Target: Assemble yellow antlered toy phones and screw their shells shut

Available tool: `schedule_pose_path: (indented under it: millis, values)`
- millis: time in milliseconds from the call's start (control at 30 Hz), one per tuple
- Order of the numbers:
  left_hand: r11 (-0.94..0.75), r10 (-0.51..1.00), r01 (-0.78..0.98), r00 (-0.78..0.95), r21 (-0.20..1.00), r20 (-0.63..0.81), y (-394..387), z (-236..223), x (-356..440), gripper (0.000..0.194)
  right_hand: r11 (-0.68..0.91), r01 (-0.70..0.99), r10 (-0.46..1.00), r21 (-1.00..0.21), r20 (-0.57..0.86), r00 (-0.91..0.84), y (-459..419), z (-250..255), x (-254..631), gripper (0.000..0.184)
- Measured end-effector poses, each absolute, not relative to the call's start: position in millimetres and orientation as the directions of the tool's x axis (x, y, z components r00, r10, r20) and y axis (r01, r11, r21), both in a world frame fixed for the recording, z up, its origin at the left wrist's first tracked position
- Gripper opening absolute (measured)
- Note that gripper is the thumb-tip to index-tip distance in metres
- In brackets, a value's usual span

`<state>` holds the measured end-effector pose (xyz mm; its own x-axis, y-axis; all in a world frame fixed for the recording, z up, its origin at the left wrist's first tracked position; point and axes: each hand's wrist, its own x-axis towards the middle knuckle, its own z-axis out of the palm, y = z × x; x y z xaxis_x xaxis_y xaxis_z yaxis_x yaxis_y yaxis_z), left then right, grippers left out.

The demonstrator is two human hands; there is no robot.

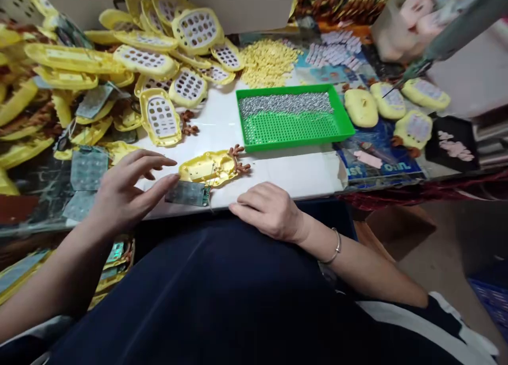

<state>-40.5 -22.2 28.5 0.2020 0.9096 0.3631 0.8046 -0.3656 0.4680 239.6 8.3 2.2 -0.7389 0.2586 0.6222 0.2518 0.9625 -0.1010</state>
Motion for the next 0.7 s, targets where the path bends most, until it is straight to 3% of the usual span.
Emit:
schedule_pose_path:
  millis: [167,267,367,467,533,633,700]
  values:
    - [-0.35,0.93,0.827,0.251,0.44,0.268,-38.4,19.6,-54.1,0.033,0.997,0.074,0.049,0.025,0.538,-0.842,1.9,-6.9,211.6,0.011]
    - [-0.364,0.921,0.844,0.263,0.394,0.288,-39.7,11.9,-52.9,0.034,0.984,0.084,-0.005,0.158,0.492,-0.871,4.2,-11.6,195.1,0.017]
    - [-0.354,0.926,0.85,0.258,0.391,0.277,-37.6,8.4,-51.7,0.031,0.971,0.106,-0.015,0.214,0.496,-0.868,7.7,-14.2,189.5,0.022]
    - [-0.303,0.95,0.824,0.219,0.479,0.223,-35.0,9.3,-50.6,0.028,0.982,0.11,0.018,0.151,0.513,-0.858,12.1,-12.2,194.1,0.022]
    - [-0.235,0.972,0.767,0.169,0.597,0.166,-33.2,12.4,-48.9,0.026,0.982,0.179,0.124,0.052,0.537,-0.834,14.8,-9.4,200.1,0.023]
    - [-0.036,0.997,0.571,0.077,0.82,-0.009,-30.7,19.4,-44.4,0.026,0.949,0.297,0.301,-0.106,0.585,-0.753,15.8,-6.7,208.3,0.022]
    - [0.12,0.988,0.402,0.037,0.908,-0.147,-29.5,23.3,-40.9,0.028,0.958,0.268,0.275,-0.104,0.606,-0.746,13.8,-6.9,210.4,0.014]
